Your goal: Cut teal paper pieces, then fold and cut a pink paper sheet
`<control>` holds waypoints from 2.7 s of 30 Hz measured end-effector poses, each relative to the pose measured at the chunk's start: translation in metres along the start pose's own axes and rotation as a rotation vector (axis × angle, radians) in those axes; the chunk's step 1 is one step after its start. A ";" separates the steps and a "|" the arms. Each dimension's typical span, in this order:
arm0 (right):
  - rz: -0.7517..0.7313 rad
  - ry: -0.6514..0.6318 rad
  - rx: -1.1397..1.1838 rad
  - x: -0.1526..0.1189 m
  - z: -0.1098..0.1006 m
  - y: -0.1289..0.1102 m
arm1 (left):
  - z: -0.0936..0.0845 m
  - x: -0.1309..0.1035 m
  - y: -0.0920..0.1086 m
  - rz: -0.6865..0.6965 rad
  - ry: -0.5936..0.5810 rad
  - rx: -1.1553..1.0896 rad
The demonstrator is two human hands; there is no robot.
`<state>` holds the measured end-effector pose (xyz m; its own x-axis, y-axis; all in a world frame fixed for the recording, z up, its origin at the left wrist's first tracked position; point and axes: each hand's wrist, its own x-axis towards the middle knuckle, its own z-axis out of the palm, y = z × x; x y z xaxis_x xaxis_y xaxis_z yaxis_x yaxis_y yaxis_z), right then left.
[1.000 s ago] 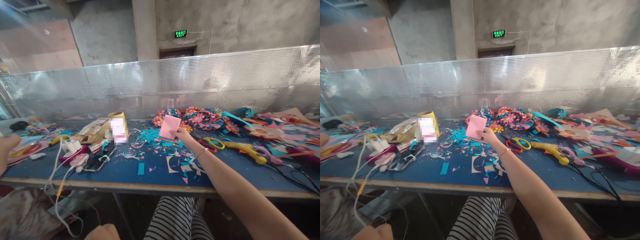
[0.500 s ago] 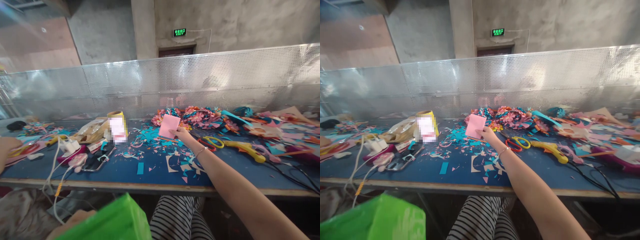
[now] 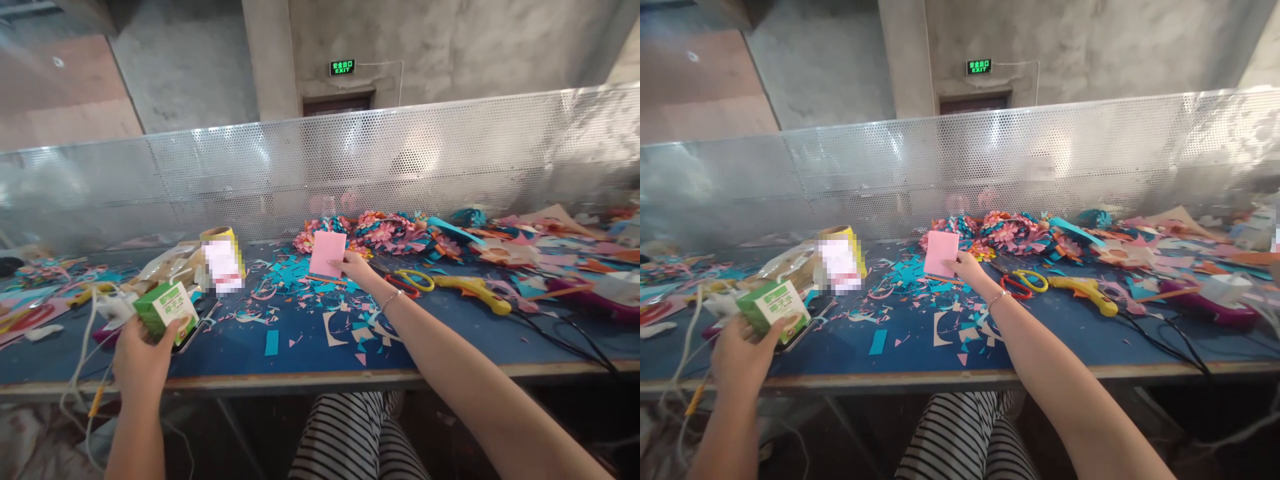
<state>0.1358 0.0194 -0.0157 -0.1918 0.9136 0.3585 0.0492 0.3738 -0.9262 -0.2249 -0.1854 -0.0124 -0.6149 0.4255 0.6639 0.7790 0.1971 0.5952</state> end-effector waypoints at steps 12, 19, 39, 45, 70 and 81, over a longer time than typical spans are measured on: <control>0.016 0.007 0.029 0.004 -0.003 0.002 | 0.026 -0.052 0.163 0.696 -0.452 -0.354; 0.074 -0.065 0.162 -0.001 -0.007 -0.009 | 0.155 -0.007 0.227 0.306 -1.075 -0.750; 0.086 -0.132 0.239 -0.004 -0.013 -0.010 | 0.176 -0.015 0.192 -0.179 -1.187 -0.970; 0.109 -0.198 0.342 -0.006 -0.013 -0.012 | 0.174 -0.015 0.195 -0.309 -1.161 -0.993; 0.316 0.001 0.477 -0.006 -0.011 -0.016 | 0.185 -0.025 0.192 -0.208 -1.135 -1.110; 0.363 -0.104 0.509 -0.008 -0.018 -0.024 | 0.182 -0.023 0.194 -0.293 -1.161 -1.166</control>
<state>0.1534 0.0061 0.0061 -0.3459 0.9380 0.0219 -0.3387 -0.1031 -0.9352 -0.0375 0.0032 0.0052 0.1131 0.9853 0.1283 -0.1682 -0.1083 0.9798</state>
